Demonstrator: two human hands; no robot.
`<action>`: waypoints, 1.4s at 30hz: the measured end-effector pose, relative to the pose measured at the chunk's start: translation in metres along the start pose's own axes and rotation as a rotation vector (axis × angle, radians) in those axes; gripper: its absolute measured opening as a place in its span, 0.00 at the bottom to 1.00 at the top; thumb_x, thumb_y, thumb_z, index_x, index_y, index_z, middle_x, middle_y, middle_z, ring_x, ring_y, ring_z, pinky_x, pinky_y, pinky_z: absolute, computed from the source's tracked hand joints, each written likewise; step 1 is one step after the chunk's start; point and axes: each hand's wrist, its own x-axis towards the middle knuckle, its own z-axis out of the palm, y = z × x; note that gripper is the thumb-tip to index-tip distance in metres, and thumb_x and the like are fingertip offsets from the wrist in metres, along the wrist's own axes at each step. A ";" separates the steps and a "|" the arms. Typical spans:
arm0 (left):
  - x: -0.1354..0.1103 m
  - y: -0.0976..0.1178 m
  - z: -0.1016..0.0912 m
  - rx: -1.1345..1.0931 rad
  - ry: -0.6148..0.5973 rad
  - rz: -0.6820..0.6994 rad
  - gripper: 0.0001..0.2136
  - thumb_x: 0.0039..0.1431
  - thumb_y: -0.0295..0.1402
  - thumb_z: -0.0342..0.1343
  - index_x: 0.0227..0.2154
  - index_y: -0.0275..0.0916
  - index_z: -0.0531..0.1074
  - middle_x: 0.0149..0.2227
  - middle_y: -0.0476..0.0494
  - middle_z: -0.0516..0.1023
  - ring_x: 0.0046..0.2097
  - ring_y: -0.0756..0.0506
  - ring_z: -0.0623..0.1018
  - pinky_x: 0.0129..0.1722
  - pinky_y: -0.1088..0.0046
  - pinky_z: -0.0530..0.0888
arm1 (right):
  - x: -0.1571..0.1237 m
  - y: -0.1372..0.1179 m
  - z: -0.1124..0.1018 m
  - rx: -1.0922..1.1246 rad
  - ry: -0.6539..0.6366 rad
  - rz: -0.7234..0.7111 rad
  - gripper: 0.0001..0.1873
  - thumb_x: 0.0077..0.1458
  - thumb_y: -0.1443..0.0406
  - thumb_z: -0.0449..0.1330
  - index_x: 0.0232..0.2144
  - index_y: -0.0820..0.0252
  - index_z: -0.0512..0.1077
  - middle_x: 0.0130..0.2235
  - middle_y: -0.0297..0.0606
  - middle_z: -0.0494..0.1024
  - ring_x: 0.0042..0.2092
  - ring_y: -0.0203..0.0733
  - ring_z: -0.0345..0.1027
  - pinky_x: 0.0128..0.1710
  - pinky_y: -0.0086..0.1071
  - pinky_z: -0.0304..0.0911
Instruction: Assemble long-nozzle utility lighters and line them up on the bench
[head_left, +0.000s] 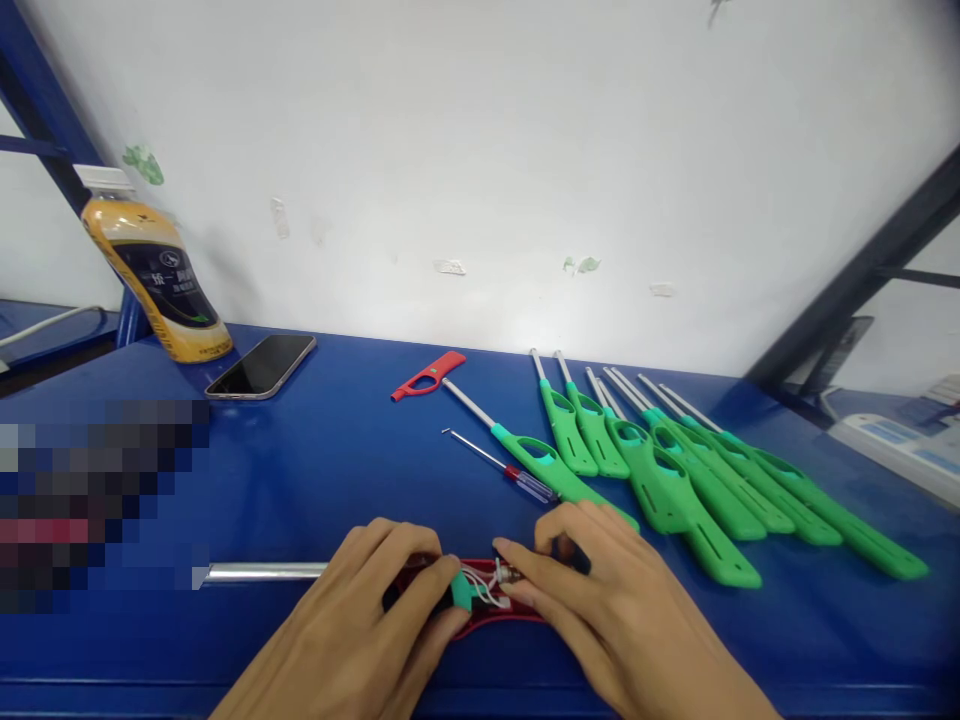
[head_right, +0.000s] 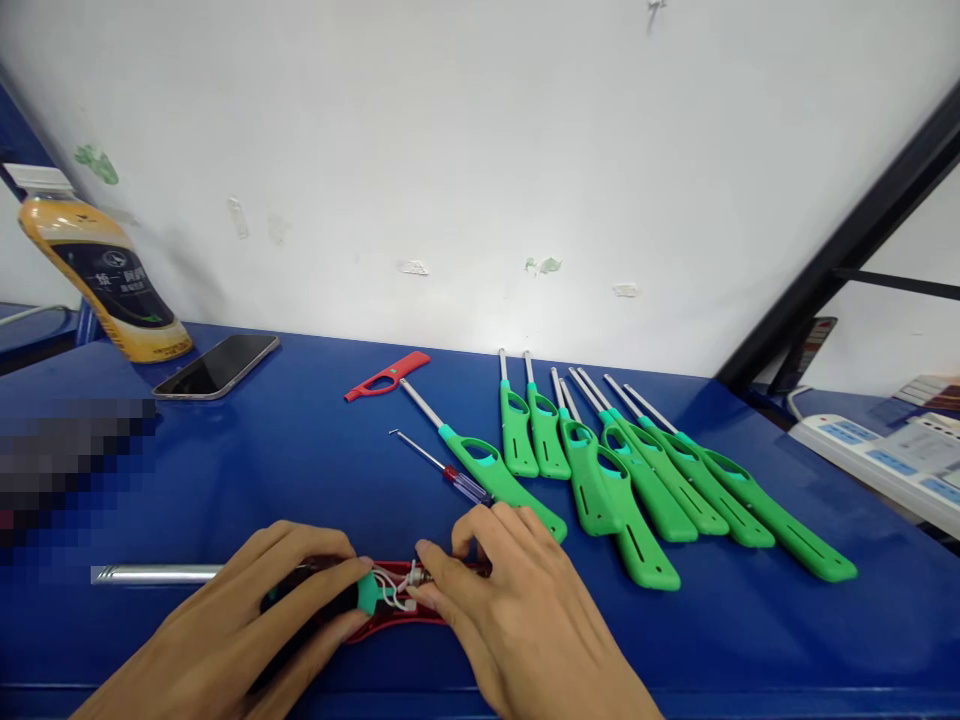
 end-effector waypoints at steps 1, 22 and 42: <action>0.003 0.001 0.000 0.004 0.011 0.005 0.14 0.84 0.28 0.44 0.50 0.40 0.76 0.45 0.45 0.82 0.43 0.44 0.81 0.47 0.68 0.81 | 0.000 0.000 0.000 0.003 -0.010 0.005 0.14 0.79 0.59 0.56 0.56 0.49 0.80 0.42 0.35 0.78 0.40 0.42 0.76 0.44 0.38 0.72; 0.005 0.004 0.001 -0.062 0.020 -0.071 0.10 0.84 0.31 0.46 0.51 0.45 0.74 0.46 0.49 0.81 0.44 0.46 0.82 0.48 0.69 0.79 | 0.000 0.003 0.002 0.097 -0.098 0.074 0.11 0.78 0.60 0.58 0.56 0.46 0.79 0.43 0.34 0.77 0.43 0.44 0.75 0.44 0.40 0.72; 0.002 0.001 -0.003 -0.071 -0.120 -0.047 0.20 0.74 0.22 0.49 0.60 0.48 0.76 0.49 0.45 0.80 0.42 0.44 0.79 0.45 0.69 0.78 | -0.003 0.000 -0.004 0.171 -0.022 0.027 0.13 0.76 0.67 0.59 0.53 0.46 0.80 0.44 0.33 0.79 0.42 0.42 0.74 0.45 0.39 0.72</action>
